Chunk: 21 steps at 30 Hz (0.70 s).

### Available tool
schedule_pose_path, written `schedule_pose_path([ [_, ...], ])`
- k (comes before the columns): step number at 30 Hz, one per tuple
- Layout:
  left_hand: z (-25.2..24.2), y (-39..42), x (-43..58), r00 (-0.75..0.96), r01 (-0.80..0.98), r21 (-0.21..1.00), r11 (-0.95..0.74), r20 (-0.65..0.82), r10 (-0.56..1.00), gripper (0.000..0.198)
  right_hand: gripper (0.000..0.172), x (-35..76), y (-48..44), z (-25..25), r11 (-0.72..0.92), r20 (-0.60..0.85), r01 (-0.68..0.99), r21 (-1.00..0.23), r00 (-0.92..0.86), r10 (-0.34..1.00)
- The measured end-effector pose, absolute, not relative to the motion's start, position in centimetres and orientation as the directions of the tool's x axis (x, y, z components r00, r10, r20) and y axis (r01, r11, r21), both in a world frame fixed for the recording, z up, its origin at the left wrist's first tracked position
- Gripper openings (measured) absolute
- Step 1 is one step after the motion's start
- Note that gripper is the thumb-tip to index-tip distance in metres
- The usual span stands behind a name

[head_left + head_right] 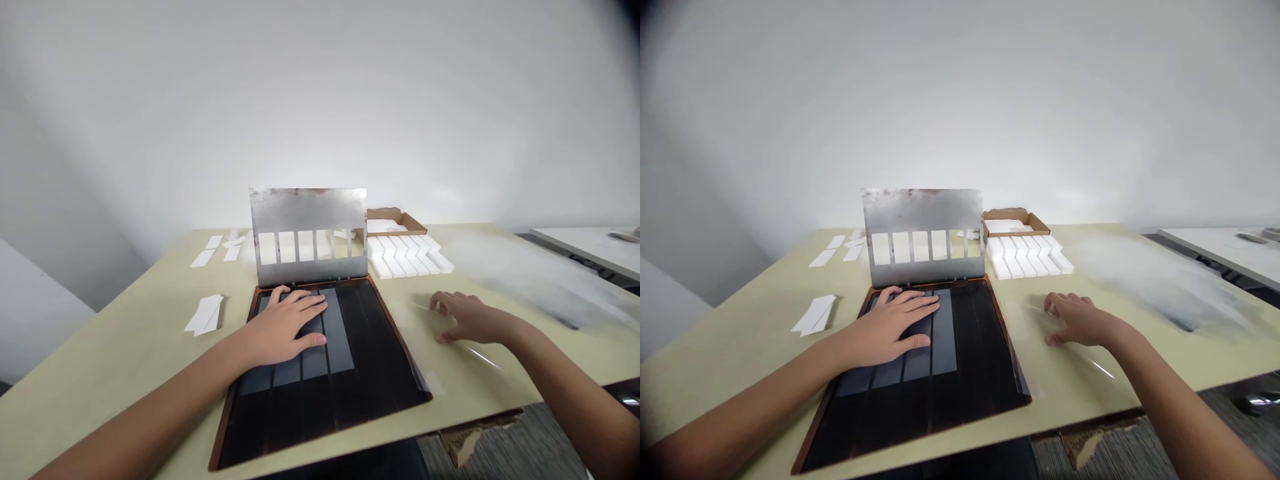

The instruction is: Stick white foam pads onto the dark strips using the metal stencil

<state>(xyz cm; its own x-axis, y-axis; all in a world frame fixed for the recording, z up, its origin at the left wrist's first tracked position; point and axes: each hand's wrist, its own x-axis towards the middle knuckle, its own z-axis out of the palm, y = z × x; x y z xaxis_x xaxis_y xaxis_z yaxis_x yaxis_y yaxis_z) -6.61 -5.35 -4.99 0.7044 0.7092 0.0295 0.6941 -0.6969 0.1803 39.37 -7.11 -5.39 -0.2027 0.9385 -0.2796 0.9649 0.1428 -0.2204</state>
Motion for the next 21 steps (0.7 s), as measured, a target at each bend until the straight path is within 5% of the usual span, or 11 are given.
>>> schedule_pose_path([
  [14,-4.0,-4.9,-6.1,0.701,0.698,0.134,-0.704,0.071,0.709,0.061,0.035,38.6,-8.9,-5.7,0.147,-0.193,0.944,-0.296,-0.210,0.959],
  [18,-0.3,-4.2,-6.1,0.666,0.730,0.114,-0.674,0.104,0.738,0.061,0.044,38.4,-9.5,-6.2,0.145,-0.204,0.930,-0.338,-0.223,0.953],
  [21,4.7,-3.3,-7.1,0.617,0.770,0.096,-0.631,0.142,0.774,0.061,0.029,38.2,-9.6,-6.6,0.163,-0.201,0.918,-0.361,-0.247,0.948],
])
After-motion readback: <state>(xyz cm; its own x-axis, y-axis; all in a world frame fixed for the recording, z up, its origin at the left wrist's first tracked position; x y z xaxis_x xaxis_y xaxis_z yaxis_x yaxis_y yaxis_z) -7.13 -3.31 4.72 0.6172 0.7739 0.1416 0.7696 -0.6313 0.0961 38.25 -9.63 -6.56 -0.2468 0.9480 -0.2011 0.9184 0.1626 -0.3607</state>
